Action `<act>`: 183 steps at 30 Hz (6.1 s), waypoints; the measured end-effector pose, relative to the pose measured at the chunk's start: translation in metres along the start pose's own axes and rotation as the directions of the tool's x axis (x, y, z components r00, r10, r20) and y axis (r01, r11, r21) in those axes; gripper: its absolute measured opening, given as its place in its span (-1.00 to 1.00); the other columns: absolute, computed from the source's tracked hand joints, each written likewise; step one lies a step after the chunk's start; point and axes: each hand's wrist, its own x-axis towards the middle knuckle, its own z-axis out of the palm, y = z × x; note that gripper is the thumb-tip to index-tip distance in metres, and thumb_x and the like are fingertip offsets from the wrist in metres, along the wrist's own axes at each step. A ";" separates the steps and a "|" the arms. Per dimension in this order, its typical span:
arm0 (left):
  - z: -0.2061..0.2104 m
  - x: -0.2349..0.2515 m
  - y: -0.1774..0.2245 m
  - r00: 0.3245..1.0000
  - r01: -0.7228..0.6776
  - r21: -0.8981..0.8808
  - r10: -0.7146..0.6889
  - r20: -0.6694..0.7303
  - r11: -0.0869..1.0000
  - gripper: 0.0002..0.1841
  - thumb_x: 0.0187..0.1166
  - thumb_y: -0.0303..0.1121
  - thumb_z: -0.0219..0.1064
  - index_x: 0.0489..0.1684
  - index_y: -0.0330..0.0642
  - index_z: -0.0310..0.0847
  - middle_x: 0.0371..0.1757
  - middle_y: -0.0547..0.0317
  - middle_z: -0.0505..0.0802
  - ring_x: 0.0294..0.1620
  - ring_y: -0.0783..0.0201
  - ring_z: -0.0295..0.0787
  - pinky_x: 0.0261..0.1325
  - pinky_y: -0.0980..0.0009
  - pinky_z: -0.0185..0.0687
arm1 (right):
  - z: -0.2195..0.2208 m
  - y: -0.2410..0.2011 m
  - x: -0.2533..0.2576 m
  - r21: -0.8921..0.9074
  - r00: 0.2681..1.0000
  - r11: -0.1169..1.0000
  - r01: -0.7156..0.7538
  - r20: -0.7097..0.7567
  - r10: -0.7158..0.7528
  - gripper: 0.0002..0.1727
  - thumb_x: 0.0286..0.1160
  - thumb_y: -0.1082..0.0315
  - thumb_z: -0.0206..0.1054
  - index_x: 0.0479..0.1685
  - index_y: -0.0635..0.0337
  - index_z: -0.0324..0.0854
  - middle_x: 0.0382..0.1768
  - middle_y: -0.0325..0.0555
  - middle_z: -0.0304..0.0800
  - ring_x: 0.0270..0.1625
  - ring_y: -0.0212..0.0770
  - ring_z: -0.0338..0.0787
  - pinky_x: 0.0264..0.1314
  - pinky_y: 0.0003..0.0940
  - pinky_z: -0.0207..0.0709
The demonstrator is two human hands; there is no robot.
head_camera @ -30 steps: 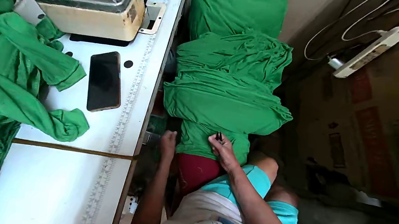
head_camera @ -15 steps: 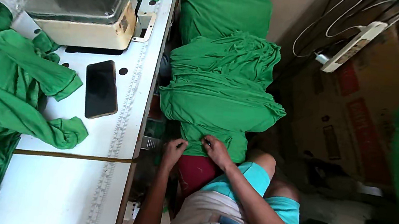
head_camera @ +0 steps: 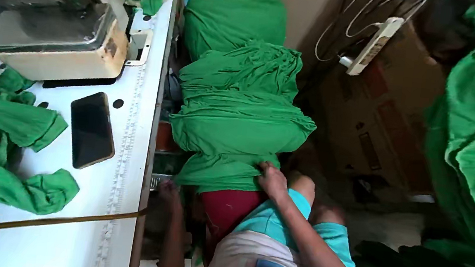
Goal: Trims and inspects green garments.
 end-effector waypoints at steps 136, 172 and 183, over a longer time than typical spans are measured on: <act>0.055 -0.014 0.125 0.632 -0.505 0.467 -0.058 0.773 0.725 -0.67 0.72 -0.33 0.25 0.27 -0.42 0.60 0.14 -0.30 0.79 0.24 -0.18 0.75 0.39 -0.13 0.57 | 0.011 0.050 0.014 0.898 0.947 0.425 0.112 -0.226 0.229 -0.70 0.71 0.34 0.24 0.20 0.41 0.46 -0.30 -0.06 0.68 -0.39 -0.32 0.68 -0.33 -0.41 0.59; 0.148 -0.072 0.104 0.476 -0.548 0.091 0.221 0.851 0.831 -0.46 0.54 -0.31 0.40 0.47 -0.36 0.45 0.07 -0.21 0.77 0.00 -0.01 0.79 0.14 0.06 0.71 | 0.011 0.051 0.018 0.881 0.977 0.463 -0.099 -0.001 0.211 -0.66 0.72 0.34 0.27 0.27 0.42 0.41 -0.23 -0.02 0.67 -0.36 -0.31 0.67 -0.26 -0.40 0.59; 0.144 -0.077 0.089 0.555 -0.556 0.077 0.301 0.775 0.827 -0.74 0.75 -0.35 0.21 0.05 -0.37 0.75 0.06 -0.15 0.85 0.06 0.04 0.83 0.28 0.09 0.67 | 0.012 0.050 0.015 0.836 0.982 0.543 -0.082 -0.025 0.187 -0.63 0.71 0.34 0.27 0.30 0.43 0.39 -0.21 0.02 0.67 -0.31 -0.25 0.70 -0.20 -0.34 0.63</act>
